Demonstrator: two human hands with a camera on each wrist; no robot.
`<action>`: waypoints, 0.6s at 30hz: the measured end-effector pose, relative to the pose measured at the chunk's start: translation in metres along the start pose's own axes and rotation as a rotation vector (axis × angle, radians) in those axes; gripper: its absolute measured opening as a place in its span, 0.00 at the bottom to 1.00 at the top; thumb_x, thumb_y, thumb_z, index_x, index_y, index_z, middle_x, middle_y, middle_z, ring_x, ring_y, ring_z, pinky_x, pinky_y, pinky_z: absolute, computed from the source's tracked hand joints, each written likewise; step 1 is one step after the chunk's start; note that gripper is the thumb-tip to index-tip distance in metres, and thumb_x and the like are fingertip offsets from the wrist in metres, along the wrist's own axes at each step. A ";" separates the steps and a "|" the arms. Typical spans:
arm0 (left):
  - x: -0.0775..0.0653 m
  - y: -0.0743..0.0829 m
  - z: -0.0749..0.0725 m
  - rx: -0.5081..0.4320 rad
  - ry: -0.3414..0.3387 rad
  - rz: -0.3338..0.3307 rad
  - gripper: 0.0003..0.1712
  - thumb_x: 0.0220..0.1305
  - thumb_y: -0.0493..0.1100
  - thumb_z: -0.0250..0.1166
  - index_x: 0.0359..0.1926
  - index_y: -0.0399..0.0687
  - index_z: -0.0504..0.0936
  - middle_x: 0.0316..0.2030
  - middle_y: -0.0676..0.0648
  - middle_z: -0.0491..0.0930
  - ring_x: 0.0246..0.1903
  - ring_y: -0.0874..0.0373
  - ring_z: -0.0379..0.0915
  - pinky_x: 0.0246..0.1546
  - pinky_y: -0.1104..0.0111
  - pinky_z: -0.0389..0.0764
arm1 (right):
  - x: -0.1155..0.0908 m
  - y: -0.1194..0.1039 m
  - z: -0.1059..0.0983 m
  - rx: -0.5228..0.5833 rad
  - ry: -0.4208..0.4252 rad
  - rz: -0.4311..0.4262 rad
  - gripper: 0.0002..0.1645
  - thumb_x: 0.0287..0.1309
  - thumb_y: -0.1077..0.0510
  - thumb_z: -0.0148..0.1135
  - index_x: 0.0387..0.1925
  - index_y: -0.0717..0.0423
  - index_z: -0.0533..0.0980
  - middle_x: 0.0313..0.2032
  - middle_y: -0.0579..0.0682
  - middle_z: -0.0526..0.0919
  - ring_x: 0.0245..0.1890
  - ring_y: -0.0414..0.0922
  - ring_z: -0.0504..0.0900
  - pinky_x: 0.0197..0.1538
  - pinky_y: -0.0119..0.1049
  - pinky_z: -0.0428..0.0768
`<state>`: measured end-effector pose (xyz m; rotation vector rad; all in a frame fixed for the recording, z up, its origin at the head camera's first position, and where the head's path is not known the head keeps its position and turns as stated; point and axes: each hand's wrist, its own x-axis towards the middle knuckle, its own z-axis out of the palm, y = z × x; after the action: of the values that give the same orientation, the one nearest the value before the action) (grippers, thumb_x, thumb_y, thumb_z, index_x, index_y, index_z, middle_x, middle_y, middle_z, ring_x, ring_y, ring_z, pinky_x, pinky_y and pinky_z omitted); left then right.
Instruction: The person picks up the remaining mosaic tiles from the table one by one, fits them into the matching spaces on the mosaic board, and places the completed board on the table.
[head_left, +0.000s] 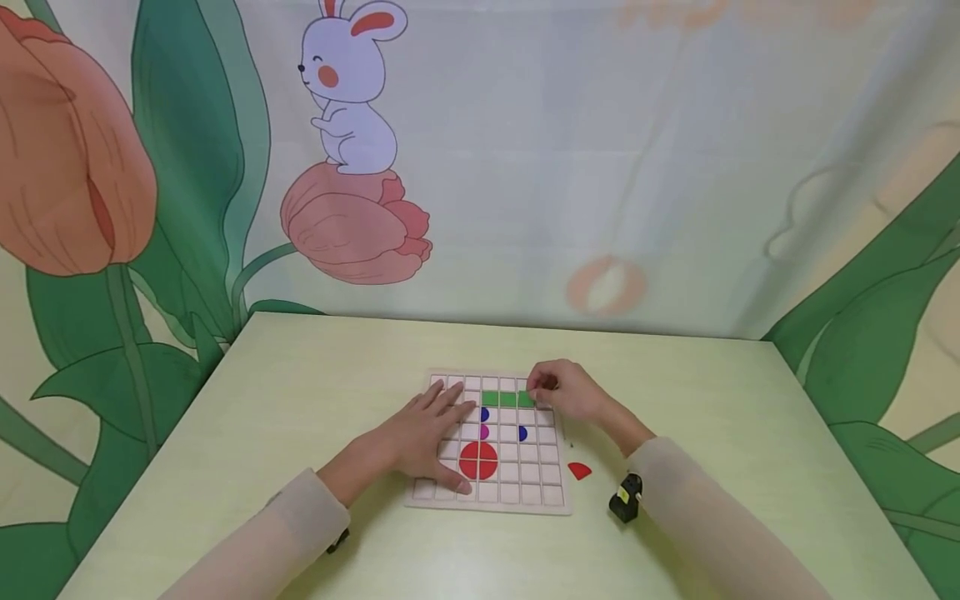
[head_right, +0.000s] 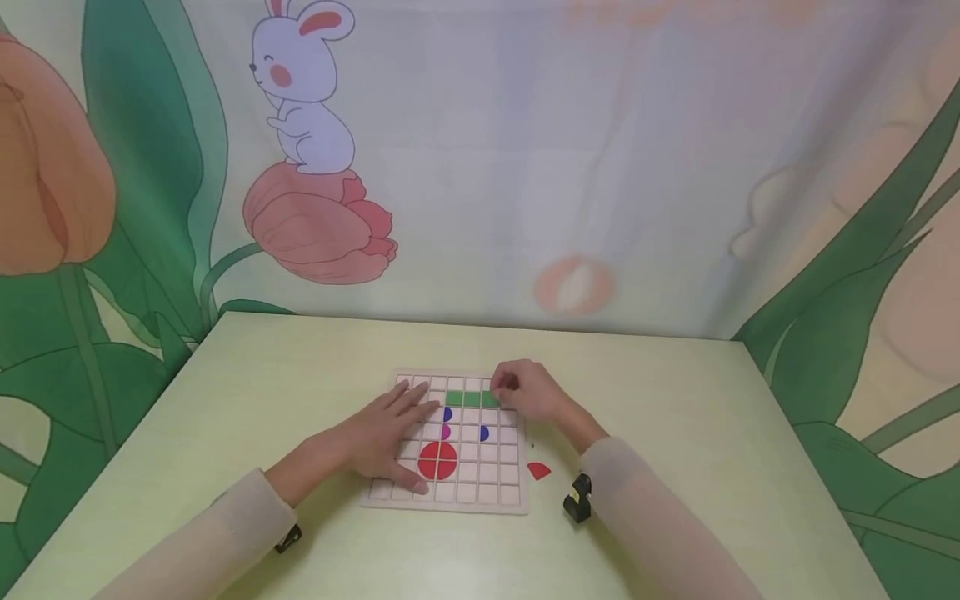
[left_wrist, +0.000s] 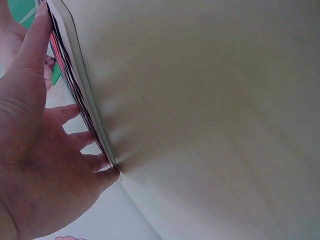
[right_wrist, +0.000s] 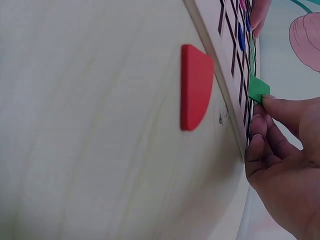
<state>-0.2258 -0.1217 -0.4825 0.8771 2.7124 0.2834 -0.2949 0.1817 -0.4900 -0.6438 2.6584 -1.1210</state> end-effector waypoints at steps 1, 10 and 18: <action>0.000 0.000 0.000 0.000 0.000 0.001 0.72 0.49 0.81 0.73 0.85 0.54 0.54 0.85 0.42 0.42 0.83 0.36 0.33 0.80 0.40 0.47 | 0.000 0.000 0.000 0.001 -0.008 0.004 0.02 0.73 0.64 0.66 0.41 0.57 0.83 0.35 0.47 0.82 0.38 0.47 0.77 0.44 0.39 0.77; 0.000 0.000 0.000 -0.001 -0.003 -0.002 0.72 0.49 0.81 0.73 0.85 0.55 0.54 0.86 0.42 0.41 0.83 0.37 0.33 0.81 0.42 0.46 | 0.001 0.002 0.003 -0.010 0.021 0.013 0.02 0.71 0.64 0.67 0.40 0.56 0.85 0.34 0.46 0.83 0.37 0.46 0.77 0.43 0.38 0.76; 0.000 0.001 0.000 -0.005 -0.004 -0.005 0.72 0.49 0.80 0.74 0.85 0.54 0.54 0.85 0.42 0.42 0.83 0.37 0.33 0.80 0.41 0.47 | 0.002 0.005 0.010 -0.030 0.072 0.010 0.06 0.69 0.66 0.68 0.36 0.53 0.83 0.34 0.46 0.82 0.36 0.45 0.77 0.43 0.39 0.77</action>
<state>-0.2254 -0.1211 -0.4828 0.8678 2.7089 0.2871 -0.2952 0.1769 -0.5005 -0.6055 2.7407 -1.1241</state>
